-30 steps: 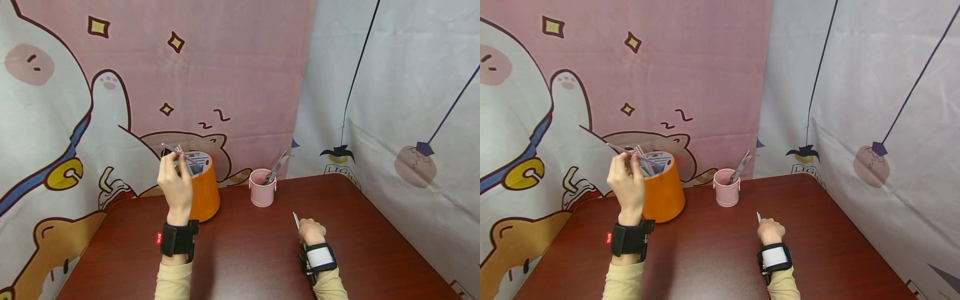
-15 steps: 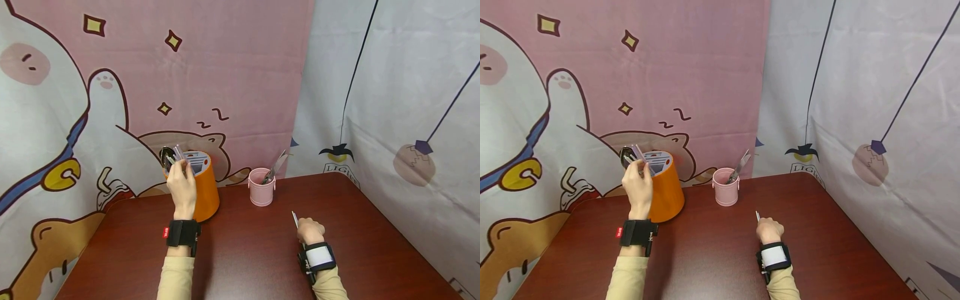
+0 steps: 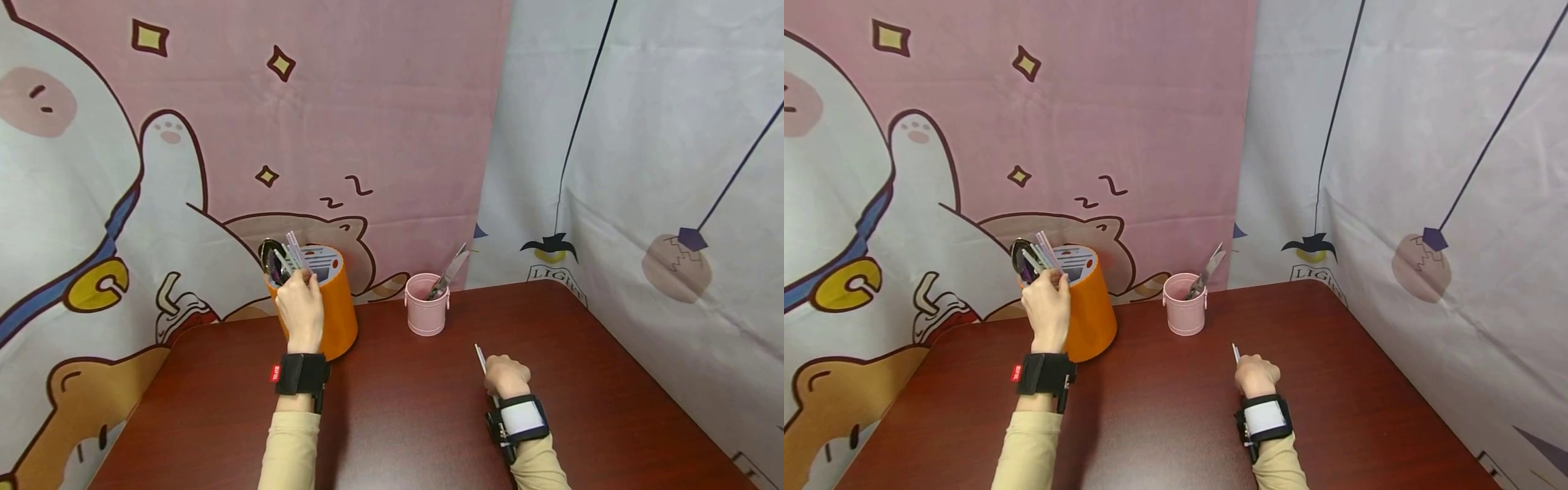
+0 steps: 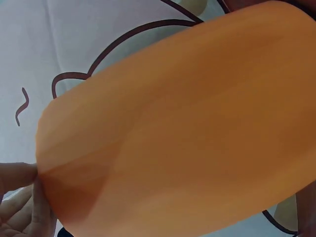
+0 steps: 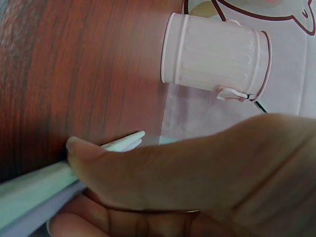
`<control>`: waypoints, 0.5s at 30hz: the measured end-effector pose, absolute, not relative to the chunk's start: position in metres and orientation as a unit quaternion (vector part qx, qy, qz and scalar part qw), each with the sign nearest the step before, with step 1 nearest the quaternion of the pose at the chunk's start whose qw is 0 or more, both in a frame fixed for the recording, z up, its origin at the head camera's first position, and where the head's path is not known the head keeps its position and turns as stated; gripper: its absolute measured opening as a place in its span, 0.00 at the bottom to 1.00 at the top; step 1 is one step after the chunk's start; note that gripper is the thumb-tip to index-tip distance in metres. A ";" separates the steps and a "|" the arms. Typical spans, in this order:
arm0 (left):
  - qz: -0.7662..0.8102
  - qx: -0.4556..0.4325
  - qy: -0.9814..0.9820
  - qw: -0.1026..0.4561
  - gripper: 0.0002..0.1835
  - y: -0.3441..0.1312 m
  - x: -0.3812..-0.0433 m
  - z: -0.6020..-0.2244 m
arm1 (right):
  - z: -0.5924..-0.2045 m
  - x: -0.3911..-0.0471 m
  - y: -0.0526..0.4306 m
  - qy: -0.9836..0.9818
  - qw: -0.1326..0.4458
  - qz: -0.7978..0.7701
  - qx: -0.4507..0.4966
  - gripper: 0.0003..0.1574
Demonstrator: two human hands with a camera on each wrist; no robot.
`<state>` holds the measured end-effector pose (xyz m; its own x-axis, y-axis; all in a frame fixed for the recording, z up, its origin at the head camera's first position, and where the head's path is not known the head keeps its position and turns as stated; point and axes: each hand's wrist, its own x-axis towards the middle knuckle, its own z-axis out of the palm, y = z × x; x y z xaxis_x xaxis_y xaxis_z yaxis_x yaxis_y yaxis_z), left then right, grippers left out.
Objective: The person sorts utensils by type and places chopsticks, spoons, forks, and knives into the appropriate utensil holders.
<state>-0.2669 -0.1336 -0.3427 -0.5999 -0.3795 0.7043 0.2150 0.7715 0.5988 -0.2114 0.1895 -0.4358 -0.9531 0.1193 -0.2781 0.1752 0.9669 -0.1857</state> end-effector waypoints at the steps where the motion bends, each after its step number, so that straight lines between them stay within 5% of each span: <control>1: -0.343 0.049 -0.826 0.444 0.09 -0.133 -0.266 -0.343 | -0.435 -0.211 0.189 0.983 0.136 -0.105 0.071 0.08; 7: -0.418 0.017 -0.770 0.482 0.15 -0.131 -0.258 -0.355 | -0.434 -0.208 0.191 0.982 0.136 -0.115 0.056 0.10; 15: -0.403 -0.025 -0.751 0.522 0.10 -0.117 -0.231 -0.373 | -0.436 -0.208 0.191 0.980 0.138 -0.128 0.060 0.08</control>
<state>-0.2310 -0.1165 -0.3731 -0.4539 -0.3836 0.8043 0.4577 0.6741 0.5797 -0.2084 0.1908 -0.4358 -0.9549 0.0819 -0.2854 0.1525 0.9600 -0.2348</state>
